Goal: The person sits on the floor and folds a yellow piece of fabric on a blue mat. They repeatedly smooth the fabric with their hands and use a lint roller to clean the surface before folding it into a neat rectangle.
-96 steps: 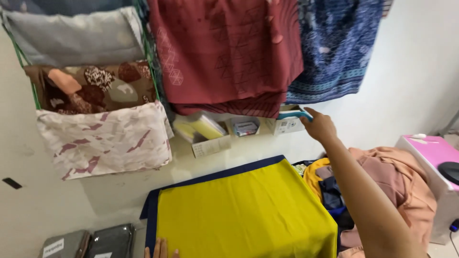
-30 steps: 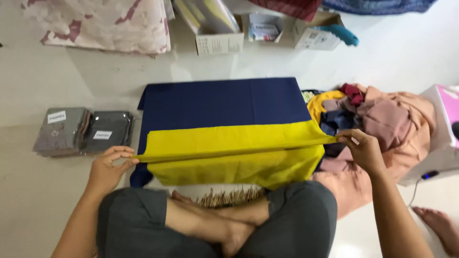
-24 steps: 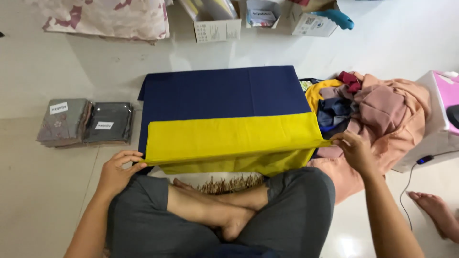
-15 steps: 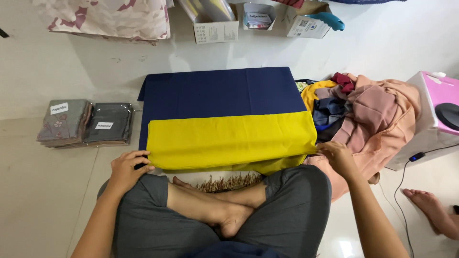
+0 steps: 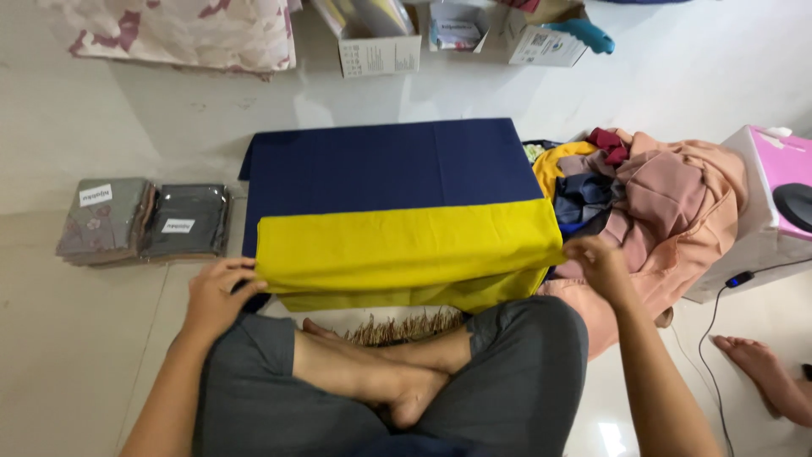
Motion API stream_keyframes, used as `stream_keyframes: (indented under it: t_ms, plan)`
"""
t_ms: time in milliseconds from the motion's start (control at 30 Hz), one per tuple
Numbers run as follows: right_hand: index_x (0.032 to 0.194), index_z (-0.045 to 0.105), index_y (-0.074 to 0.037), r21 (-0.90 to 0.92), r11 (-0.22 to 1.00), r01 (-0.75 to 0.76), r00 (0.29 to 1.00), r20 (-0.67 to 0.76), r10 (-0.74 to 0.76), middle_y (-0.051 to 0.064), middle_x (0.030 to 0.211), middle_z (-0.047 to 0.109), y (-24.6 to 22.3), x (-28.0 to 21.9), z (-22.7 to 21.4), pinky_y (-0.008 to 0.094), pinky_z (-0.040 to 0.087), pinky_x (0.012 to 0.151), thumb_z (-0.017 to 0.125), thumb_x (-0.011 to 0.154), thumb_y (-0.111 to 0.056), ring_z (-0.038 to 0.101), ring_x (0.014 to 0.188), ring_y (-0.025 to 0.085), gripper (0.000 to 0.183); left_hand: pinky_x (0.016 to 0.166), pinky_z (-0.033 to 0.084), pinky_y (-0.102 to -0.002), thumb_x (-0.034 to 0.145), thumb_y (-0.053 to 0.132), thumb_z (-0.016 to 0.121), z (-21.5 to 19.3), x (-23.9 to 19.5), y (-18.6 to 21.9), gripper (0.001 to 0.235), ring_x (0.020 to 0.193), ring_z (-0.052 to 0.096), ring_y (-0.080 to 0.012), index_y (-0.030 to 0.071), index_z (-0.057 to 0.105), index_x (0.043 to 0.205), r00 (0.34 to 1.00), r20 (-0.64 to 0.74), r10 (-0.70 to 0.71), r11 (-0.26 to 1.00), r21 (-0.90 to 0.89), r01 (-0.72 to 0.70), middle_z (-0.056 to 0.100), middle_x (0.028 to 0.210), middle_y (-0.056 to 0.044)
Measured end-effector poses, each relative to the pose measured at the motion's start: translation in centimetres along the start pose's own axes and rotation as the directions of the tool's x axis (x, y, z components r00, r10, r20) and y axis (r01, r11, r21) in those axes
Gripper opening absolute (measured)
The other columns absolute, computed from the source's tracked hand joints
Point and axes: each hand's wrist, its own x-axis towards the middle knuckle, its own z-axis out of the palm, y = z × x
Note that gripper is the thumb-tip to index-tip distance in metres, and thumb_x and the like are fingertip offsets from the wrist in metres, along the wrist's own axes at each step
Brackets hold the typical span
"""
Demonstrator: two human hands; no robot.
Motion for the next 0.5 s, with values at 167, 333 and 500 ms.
stream_keyframes:
  t_ms: [167, 333, 500]
  plan:
    - [0.105, 0.074, -0.02, -0.34, 0.935, -0.104, 0.983, -0.179, 0.044, 0.012, 0.087, 0.073, 1.6, 9.6, -2.2, 0.049, 0.056, 0.083, 0.076, 0.099, -0.023, 0.071, 0.088, 0.039, 0.007, 0.09, 0.053, -0.048, 0.097, 0.039, 0.083, -1.8, 9.4, 0.2, 0.03, 0.104, 0.069, -0.0397, 0.01, 0.075, 0.099, 0.981, -0.195, 0.006, 1.0, 0.002, -0.005, 0.073, 0.104, -0.013]
    - [0.108, 0.074, -0.02, -0.097, 0.971, -0.22, 0.925, -0.336, 0.176, 0.006, 0.097, 0.075, -0.3, 17.4, -2.0, 0.038, 0.057, 0.081, 0.075, 0.103, -0.016, 0.073, 0.091, 0.03, 0.007, 0.057, 0.054, -0.03, 0.1, 0.02, 0.086, -3.0, 17.8, 1.5, 0.016, 0.064, 0.069, -0.0235, 0.01, 0.077, 0.109, 0.95, -0.29, -0.114, 0.95, -0.311, 0.019, 0.064, 0.104, -0.007]
    - [0.101, 0.065, -0.011, 0.01, 0.956, -0.292, 0.916, -0.286, 0.283, 0.005, 0.098, 0.077, -7.8, 16.0, -5.0, 0.035, 0.051, 0.073, 0.053, 0.098, 0.0, 0.068, 0.087, 0.019, 0.017, 0.1, 0.047, -0.038, 0.099, 0.021, 0.081, -6.3, 15.3, 5.4, 0.014, 0.113, 0.065, -0.0257, 0.011, 0.077, 0.108, 0.961, -0.265, -0.079, 0.991, -0.127, 0.046, 0.071, 0.119, -0.008]
